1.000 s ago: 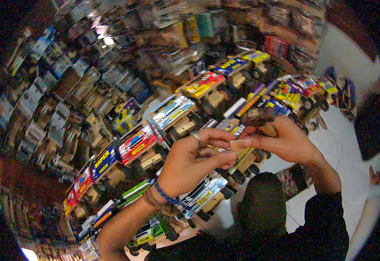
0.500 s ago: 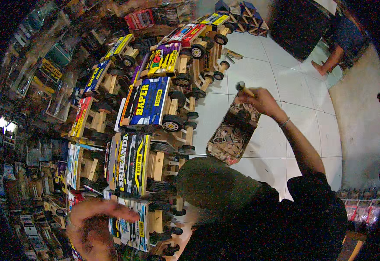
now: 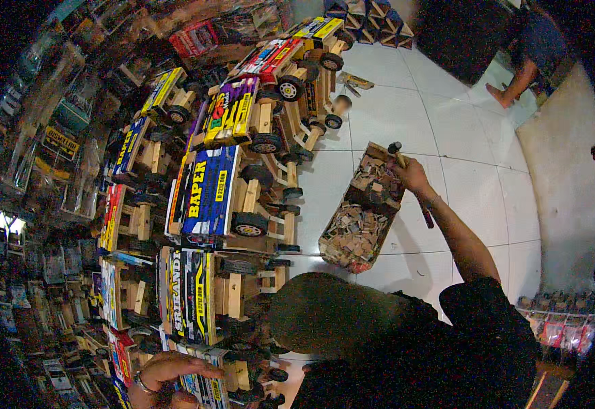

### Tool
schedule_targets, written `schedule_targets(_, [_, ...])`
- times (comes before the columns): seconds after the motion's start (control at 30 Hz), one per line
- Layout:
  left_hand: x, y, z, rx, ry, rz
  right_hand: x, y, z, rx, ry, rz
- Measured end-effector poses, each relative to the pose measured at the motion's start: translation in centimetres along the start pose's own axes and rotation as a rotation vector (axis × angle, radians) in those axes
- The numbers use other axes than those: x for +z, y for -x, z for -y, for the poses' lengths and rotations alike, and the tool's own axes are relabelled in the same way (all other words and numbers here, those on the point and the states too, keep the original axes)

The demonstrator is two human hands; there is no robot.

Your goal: The person assembles wooden toy trucks by inserting small wooden pegs into the chassis and using a small hammer to tap them into place. They handle multiple trucks one at a time, picking up pegs from a nearby box and securing them into each vehicle.

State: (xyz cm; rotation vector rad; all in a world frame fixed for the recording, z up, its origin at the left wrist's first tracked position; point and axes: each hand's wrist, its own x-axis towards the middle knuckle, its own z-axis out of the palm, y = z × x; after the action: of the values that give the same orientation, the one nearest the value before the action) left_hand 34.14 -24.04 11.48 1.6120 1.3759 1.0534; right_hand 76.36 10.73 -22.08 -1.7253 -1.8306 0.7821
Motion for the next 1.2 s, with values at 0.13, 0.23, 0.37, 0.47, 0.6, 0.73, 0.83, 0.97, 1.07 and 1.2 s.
schedule_targets(0.13, [-0.6,0.7,-0.7,-0.005,-0.105,0.041,2.4,-3.2,-1.5,-0.027,0.456,-0.036])
schedule_targets(0.23, [-0.6,1.4,-0.9,-0.007,-0.101,0.115,4.1,-3.9,-1.2,-0.044,0.544,-0.106])
schedule_targets(0.37, [-0.6,2.4,-0.9,-0.084,-0.210,0.241,3.6,-3.4,-0.1,-0.040,0.688,-0.037])
schedule_targets(0.47, [-0.5,3.1,-0.5,-0.104,-0.176,0.174,1.1,-2.5,1.0,-0.084,0.391,-0.105])
schedule_targets(0.6, [-0.6,2.6,0.2,-0.169,-0.195,0.166,-3.7,-0.5,6.2,0.027,-0.008,0.014])
schedule_targets(0.73, [0.7,-0.5,0.3,-0.282,-0.121,0.012,-8.5,4.4,16.3,-0.030,-0.547,0.423])
schedule_targets(0.83, [2.0,-4.7,1.0,-0.396,0.248,-0.116,-9.5,7.7,24.8,-0.198,-0.474,0.562])
schedule_targets(0.97, [2.9,-8.1,1.8,-0.416,0.694,0.136,-8.8,11.4,32.6,-0.254,-0.401,0.839])
schedule_targets(1.07, [2.6,-7.5,1.7,-0.365,0.722,0.205,-6.7,13.8,35.2,-0.291,-0.516,0.853])
schedule_targets(1.2, [-0.1,-3.6,1.7,-0.153,0.664,0.076,-5.7,15.1,35.4,-0.390,-0.606,0.700])
